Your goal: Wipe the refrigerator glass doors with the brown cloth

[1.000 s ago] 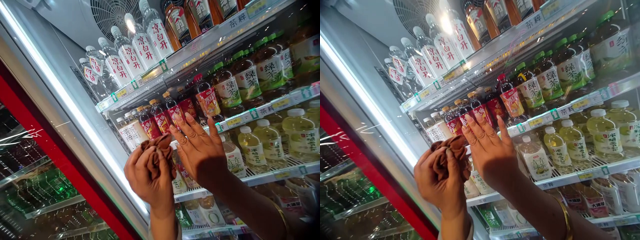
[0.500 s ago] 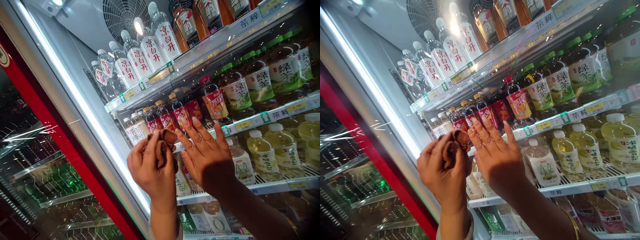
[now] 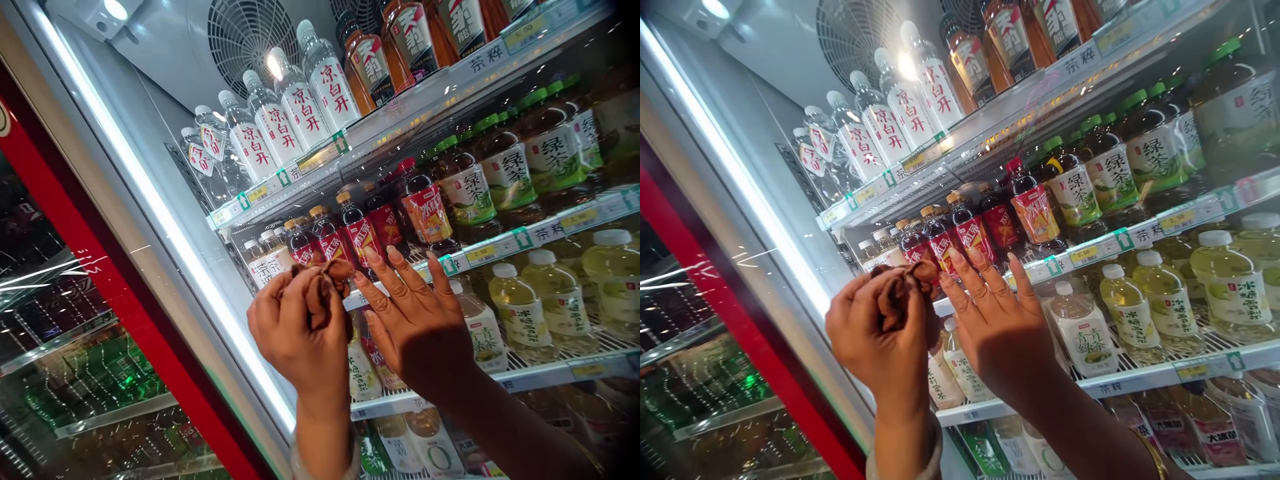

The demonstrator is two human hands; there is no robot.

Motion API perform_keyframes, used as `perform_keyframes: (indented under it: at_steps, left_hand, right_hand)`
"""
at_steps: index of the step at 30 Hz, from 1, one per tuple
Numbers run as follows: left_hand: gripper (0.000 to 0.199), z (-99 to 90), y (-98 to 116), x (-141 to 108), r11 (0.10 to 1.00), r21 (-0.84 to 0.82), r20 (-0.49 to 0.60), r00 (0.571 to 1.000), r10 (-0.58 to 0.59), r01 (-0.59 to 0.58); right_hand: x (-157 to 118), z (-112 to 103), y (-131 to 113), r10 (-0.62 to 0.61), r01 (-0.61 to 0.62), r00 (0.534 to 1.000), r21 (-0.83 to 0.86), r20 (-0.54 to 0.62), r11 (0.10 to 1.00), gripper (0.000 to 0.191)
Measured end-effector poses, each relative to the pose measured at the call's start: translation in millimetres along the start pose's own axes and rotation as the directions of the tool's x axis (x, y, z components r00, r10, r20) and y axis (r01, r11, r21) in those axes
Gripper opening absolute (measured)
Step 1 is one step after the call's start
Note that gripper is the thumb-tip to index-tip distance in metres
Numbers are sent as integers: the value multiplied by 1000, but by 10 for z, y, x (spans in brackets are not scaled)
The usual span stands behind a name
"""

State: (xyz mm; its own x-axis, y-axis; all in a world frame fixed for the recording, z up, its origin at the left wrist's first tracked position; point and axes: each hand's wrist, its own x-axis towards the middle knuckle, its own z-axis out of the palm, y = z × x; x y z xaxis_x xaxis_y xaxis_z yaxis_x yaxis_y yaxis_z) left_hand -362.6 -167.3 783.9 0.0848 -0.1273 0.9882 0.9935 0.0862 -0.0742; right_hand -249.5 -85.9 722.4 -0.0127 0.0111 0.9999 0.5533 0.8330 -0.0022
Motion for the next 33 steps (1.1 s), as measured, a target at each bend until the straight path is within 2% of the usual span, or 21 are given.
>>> perform_keyframes:
  at_steps: [2, 6, 8, 10, 14, 16, 18, 21, 23, 25, 27, 30, 32, 33]
  left_hand:
    - [22, -53, 84, -231, 1000, -19, 64, 998, 14, -13]
    - [24, -285, 121, -954, 1000, -11, 155, 988, 11, -10]
    - [25, -343, 64, -1092, 1000, 5, 155, 988, 4, -5]
    - [25, -313, 6, -974, 1000, 27, 142, 990, -2, -2]
    - [25, -120, -19, -411, 998, 28, 27, 998, -58, 58]
    - [26, -82, 1, -310, 998, 21, 9, 998, -66, 65]
    - [30, -137, 20, -453, 998, 37, 65, 997, -52, 49]
    - [28, -342, 14, -947, 998, 61, 183, 983, -27, 16]
    - [23, -460, -15, -1214, 999, 54, 214, 977, -20, 9]
    - [23, -495, -55, -1262, 998, 57, 216, 976, -22, 10]
    - [25, -437, -97, -1075, 997, 72, 182, 983, -35, 22]
    - [28, -282, -141, -622, 995, 67, 73, 995, -75, 70]
    - [32, -234, -139, -455, 996, 61, 84, 994, -70, 65]
    - [34, -244, -127, -457, 997, 57, 115, 992, -53, 47]
  right_hand:
    - [-14, 4, 2, -4, 4, 1000, 2, 9, 1000, 47]
    - [-72, -1, 19, -17, 17, 998, 9, 57, 1000, 53]
    - [-98, -7, 22, -22, 21, 997, 15, 77, 1000, 54]
    - [-108, -14, 16, -13, 12, 997, 17, 81, 1000, 53]
    - [-88, -26, -9, 12, -13, 997, 14, 76, 1000, 48]
    - [-76, -37, -15, 11, -13, 997, 19, 72, 1000, 47]
    - [-76, -49, -11, 0, -2, 998, 31, 60, 1000, 46]
    - [-120, -67, 2, -20, 18, 999, 48, 43, 999, 49]
    - [-185, -73, 1, -27, 24, 999, 59, 46, 998, 50]
    - [-270, -72, -17, -23, 21, 999, 48, 46, 999, 50]
    - [-351, -69, -46, -10, 9, 998, 14, 55, 1000, 50]
    - [-424, -67, -80, 3, -1, 996, -26, 85, 1000, 51]
    - [-438, -72, -85, -6, 9, 996, -33, 94, 999, 51]
    - [-439, -75, -83, -14, 18, 995, -36, 95, 999, 51]
